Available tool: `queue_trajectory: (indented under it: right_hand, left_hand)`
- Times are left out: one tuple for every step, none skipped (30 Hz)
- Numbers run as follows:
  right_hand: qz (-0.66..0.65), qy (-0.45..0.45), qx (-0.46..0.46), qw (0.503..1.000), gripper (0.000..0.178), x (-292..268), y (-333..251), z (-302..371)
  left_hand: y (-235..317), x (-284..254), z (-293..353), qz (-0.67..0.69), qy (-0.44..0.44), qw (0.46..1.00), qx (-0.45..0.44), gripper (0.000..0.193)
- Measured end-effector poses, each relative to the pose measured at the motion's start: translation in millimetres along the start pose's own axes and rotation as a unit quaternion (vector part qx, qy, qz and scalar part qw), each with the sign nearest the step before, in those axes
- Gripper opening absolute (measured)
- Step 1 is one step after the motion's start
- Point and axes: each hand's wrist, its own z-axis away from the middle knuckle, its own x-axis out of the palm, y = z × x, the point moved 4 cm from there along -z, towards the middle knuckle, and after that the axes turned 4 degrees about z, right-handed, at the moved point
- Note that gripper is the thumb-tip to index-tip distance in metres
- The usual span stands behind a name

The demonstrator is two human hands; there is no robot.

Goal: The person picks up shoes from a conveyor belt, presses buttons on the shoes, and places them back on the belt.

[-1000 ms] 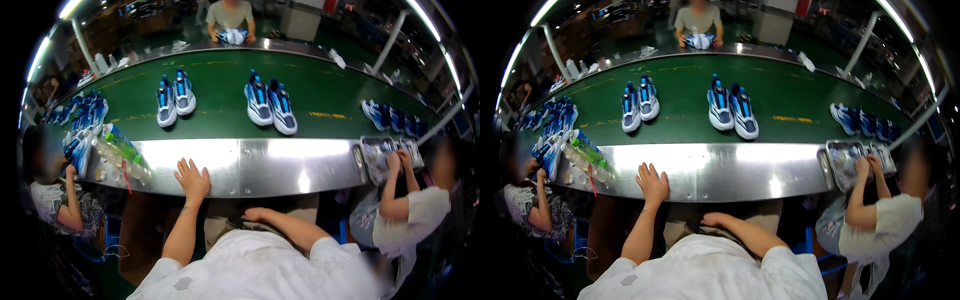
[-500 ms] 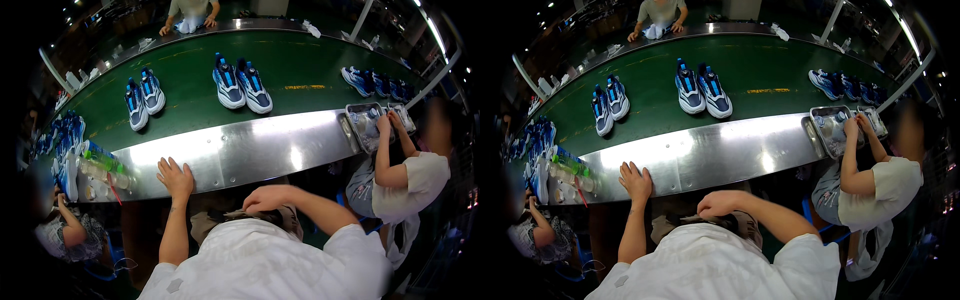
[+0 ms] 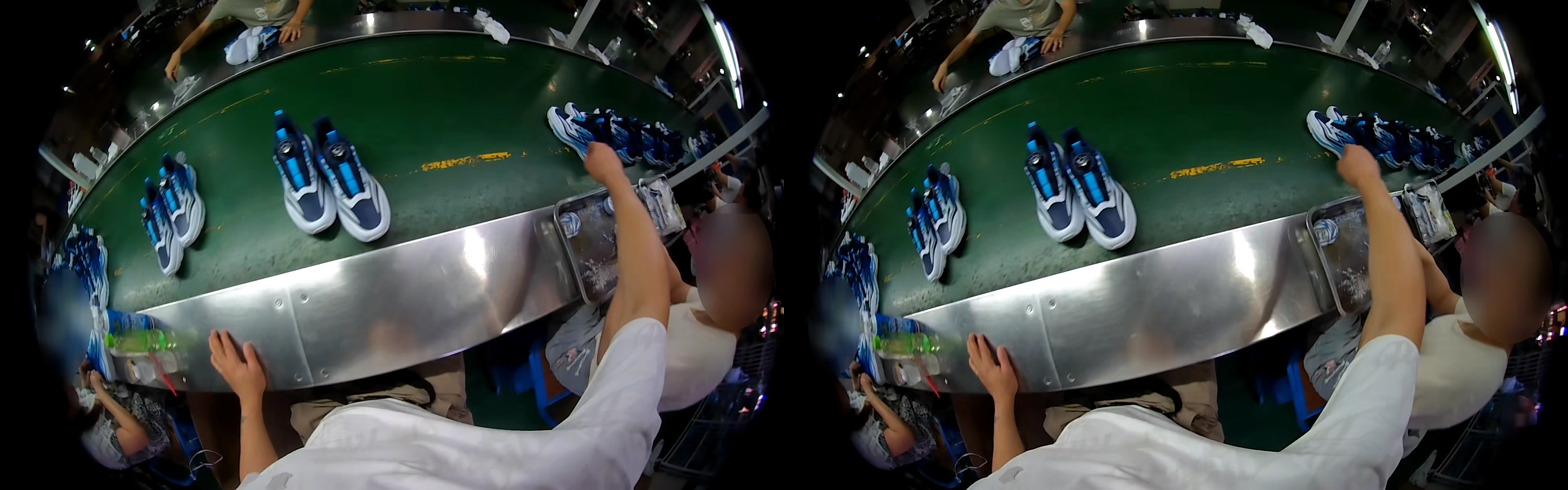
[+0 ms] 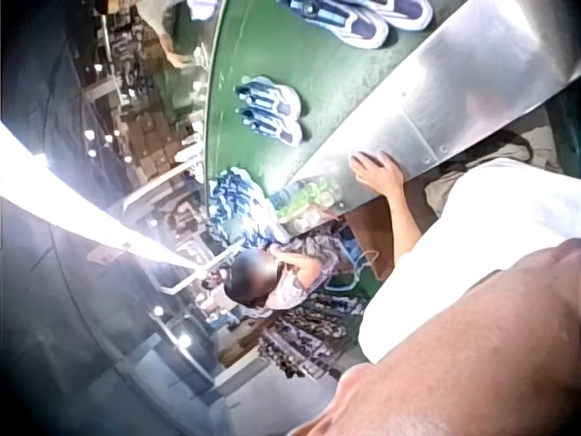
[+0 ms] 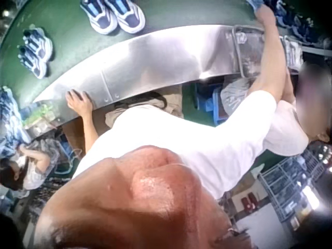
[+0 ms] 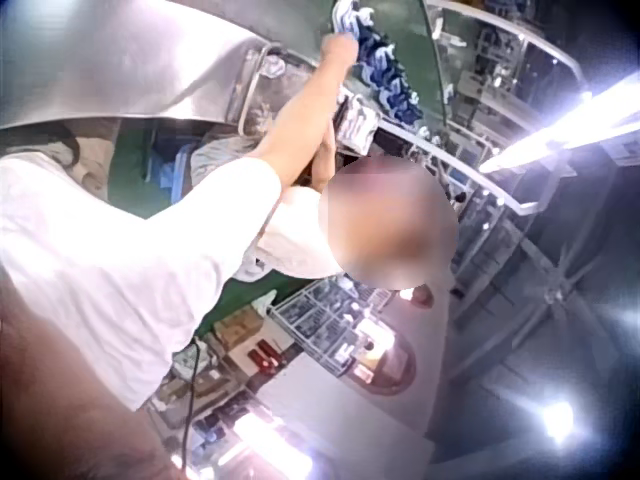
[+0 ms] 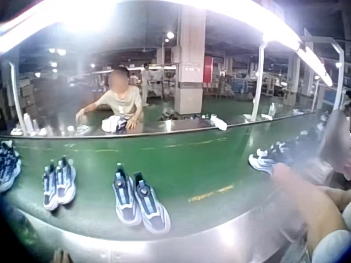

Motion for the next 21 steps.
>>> queue_trajectory:
  right_hand:
    - [0.038,-0.019,0.021,0.999,0.031,9.9,22.1,-20.3]
    - [0.063,-0.012,0.031,0.997,0.035,16.4,37.4,-36.3]
    - [0.085,-0.010,0.033,0.996,0.040,23.0,42.4,-49.8]
    - [0.061,-0.014,0.023,0.998,0.044,32.3,56.1,-65.8]
    - [0.041,-0.017,0.012,0.999,0.049,37.4,78.0,-84.0]
    - [0.025,-0.028,-0.009,0.999,0.052,48.1,102.3,-97.6]
    - [0.005,-0.039,-0.034,0.999,0.054,59.8,122.1,-110.0]
    - [-0.004,-0.046,-0.039,0.998,0.058,71.9,131.1,-119.6]
    - [-0.017,-0.054,-0.045,0.997,0.061,82.5,138.0,-127.4]
    - [-0.034,-0.074,-0.060,0.995,0.066,90.6,146.9,-137.2]
    - [-0.014,-0.078,-0.029,0.996,0.078,101.0,156.3,-141.1]
    - [0.045,-0.051,-0.019,0.998,0.094,101.4,203.9,-133.6]
    - [0.088,-0.052,0.004,0.995,0.104,115.1,195.9,-129.3]
    - [0.100,-0.049,0.043,0.993,0.099,126.6,184.8,-134.1]
    - [0.102,-0.120,0.013,0.987,0.097,122.0,154.1,-151.4]
    - [0.124,-0.107,0.017,0.986,0.094,117.5,153.1,-149.1]
    - [0.145,-0.095,0.016,0.985,0.091,108.0,139.8,-148.1]
    - [0.151,-0.126,0.002,0.980,0.085,106.6,122.0,-144.9]
    - [0.207,-0.060,-0.031,0.976,0.078,109.5,121.5,-141.9]
    - [0.225,-0.049,-0.045,0.972,0.076,104.4,114.2,-135.6]
    - [0.239,-0.035,-0.061,0.968,0.074,96.4,93.2,-132.0]
  left_hand:
    - [1.9,-2.7,-0.6,0.003,-0.006,1.000,-0.003,0.058]
    - [1.8,-6.8,1.1,0.002,-0.016,1.000,-0.011,0.057]
    - [-2.6,-11.5,7.2,0.009,-0.012,1.000,-0.014,0.057]
    - [-11.1,-13.4,12.3,0.006,-0.016,1.000,-0.012,0.057]
    - [-14.1,-11.9,13.1,0.008,-0.020,1.000,-0.012,0.057]
    - [-7.3,-10.9,8.6,0.015,-0.029,0.999,-0.017,0.057]
    - [-0.5,-10.4,3.6,0.018,-0.034,0.999,-0.023,0.057]
    - [4.2,-14.7,1.3,0.004,-0.046,0.999,-0.018,0.056]
    - [5.2,-18.8,2.7,-0.018,-0.040,0.999,-0.006,0.054]
    - [18.9,-16.7,-5.0,-0.030,-0.045,0.999,0.001,0.053]
    - [38.9,-21.0,-22.4,-0.046,-0.051,0.998,0.008,0.051]
    - [89.1,-8.6,-66.0,0.019,-0.053,0.995,0.082,0.049]
    - [161.7,-17.6,-104.6,0.042,-0.046,0.987,0.147,0.046]
    - [211.4,-16.1,-126.3,0.085,-0.046,0.972,0.213,0.043]
    - [248.9,-17.6,-133.3,0.131,-0.051,0.954,0.266,0.040]
    - [282.6,-5.9,-148.6,0.192,-0.054,0.915,0.350,0.038]
    - [313.5,7.4,-153.2,0.212,-0.069,0.887,0.404,0.035]
    - [339.9,18.9,-156.6,0.189,-0.118,0.858,0.463,0.038]
    - [359.5,41.1,-162.5,0.177,-0.202,0.823,0.501,0.052]
    - [371.1,59.9,-166.6,0.117,-0.242,0.802,0.533,0.055]
    - [371.5,80.8,-168.9,0.047,-0.267,0.803,0.530,0.052]
